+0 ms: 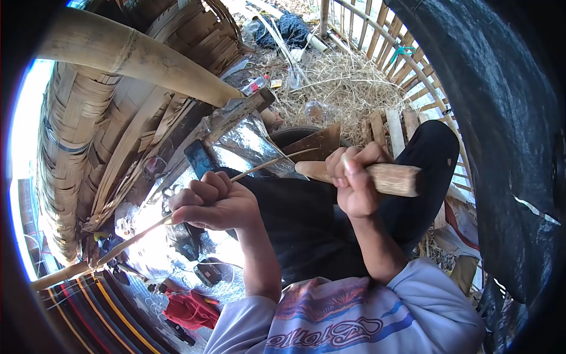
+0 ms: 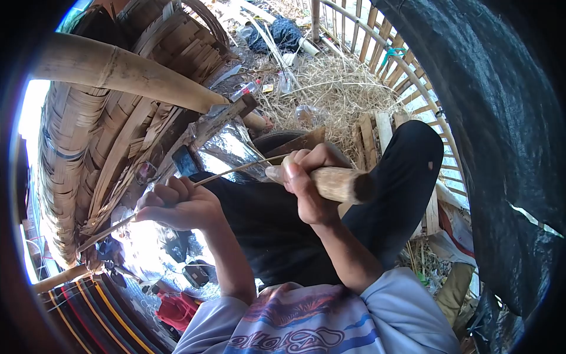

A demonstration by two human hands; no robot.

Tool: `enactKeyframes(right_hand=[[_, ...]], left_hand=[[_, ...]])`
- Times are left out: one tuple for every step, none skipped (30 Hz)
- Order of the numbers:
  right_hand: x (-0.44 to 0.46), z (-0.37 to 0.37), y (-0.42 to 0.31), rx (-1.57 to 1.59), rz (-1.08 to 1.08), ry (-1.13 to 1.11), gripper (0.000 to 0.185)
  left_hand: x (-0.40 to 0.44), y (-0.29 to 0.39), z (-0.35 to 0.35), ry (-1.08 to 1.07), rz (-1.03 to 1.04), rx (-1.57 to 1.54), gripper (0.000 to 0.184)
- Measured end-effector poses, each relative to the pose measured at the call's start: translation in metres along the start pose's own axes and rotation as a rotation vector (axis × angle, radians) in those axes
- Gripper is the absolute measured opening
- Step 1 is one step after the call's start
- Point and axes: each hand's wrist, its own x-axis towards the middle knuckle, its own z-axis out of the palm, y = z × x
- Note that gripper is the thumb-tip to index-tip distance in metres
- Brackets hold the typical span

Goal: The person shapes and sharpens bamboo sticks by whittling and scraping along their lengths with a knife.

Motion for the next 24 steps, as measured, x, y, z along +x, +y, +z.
enactKeyframes(right_hand=[[-0.001,-0.006,0.013,-0.093,-0.023,-0.018,0.019],[-0.001,-0.014,0.024,-0.190,-0.047,-0.036,0.019],[0.001,-0.024,0.033,-0.338,0.005,-0.046,0.018],[0.007,-0.025,0.028,-0.341,-0.004,-0.046,0.018],[0.012,-0.022,0.020,-0.214,0.013,-0.023,0.017],[0.014,-0.019,0.012,-0.086,0.046,0.002,0.017],[0.015,-0.014,0.004,0.024,0.033,0.017,0.016],[0.012,-0.014,0.003,0.070,-0.014,-0.056,0.018],[0.009,-0.015,0.009,-0.013,-0.007,-0.055,0.018],[0.004,-0.019,0.020,-0.099,-0.004,-0.054,0.019],[0.005,-0.027,0.035,-0.195,0.026,-0.046,0.020],[0.005,-0.038,0.041,-0.206,0.057,-0.020,0.021],[0.007,-0.045,0.043,-0.216,0.089,0.007,0.021],[0.016,-0.037,0.028,-0.109,0.155,0.038,0.022],[0.019,-0.031,0.022,0.109,0.117,-0.020,0.023],[0.017,-0.026,0.015,0.151,0.111,-0.031,0.021],[0.011,-0.027,0.025,0.023,0.086,-0.005,0.022],[0.005,-0.032,0.039,-0.107,0.051,0.015,0.022],[0.004,-0.045,0.053,-0.521,-0.081,-0.043,0.024],[0.005,-0.050,0.063,-0.522,0.056,-0.025,0.027],[0.007,-0.060,0.067,-0.444,0.079,0.024,0.026],[0.014,-0.059,0.060,-0.363,0.109,0.070,0.026],[0.019,-0.055,0.052,-0.201,0.120,0.102,0.026],[0.018,-0.053,0.047,-0.041,0.137,0.141,0.026]], left_hand=[[0.002,-0.004,-0.005,-0.034,0.007,-0.012,0.044],[0.003,-0.003,-0.007,-0.033,0.006,-0.021,0.044],[0.005,-0.002,-0.009,-0.037,-0.012,-0.033,0.044],[0.006,-0.002,-0.010,-0.045,-0.030,-0.045,0.044],[0.004,-0.001,-0.007,-0.038,-0.028,-0.029,0.045],[0.004,0.000,-0.005,-0.034,-0.030,-0.016,0.045],[0.003,0.001,-0.004,-0.037,-0.024,-0.009,0.045],[0.003,0.001,-0.004,-0.041,-0.014,-0.010,0.045],[0.004,-0.001,-0.005,-0.066,-0.002,-0.005,0.044],[0.005,-0.001,-0.006,-0.065,-0.003,-0.010,0.044],[0.006,-0.001,-0.007,-0.045,-0.010,-0.011,0.044],[0.006,0.000,-0.006,-0.026,-0.017,-0.010,0.045],[0.006,-0.001,-0.005,-0.029,-0.015,-0.016,0.045],[0.007,-0.001,-0.004,-0.034,-0.022,-0.041,0.045],[0.005,0.001,-0.008,-0.041,-0.039,-0.049,0.045],[0.005,-0.001,-0.007,-0.052,-0.020,-0.035,0.045],[0.005,-0.001,-0.008,-0.046,-0.022,-0.012,0.045],[0.006,-0.002,-0.007,-0.040,-0.020,0.000,0.044],[0.006,-0.001,-0.008,-0.039,-0.021,-0.009,0.044],[0.006,0.000,-0.009,-0.043,-0.030,-0.021,0.044],[0.007,-0.001,-0.009,-0.051,-0.036,-0.033,0.044],[0.008,-0.004,-0.006,-0.052,-0.033,-0.036,0.044],[0.008,-0.005,-0.005,-0.047,-0.016,-0.039,0.045],[0.006,-0.004,-0.007,-0.043,-0.005,-0.036,0.045]])
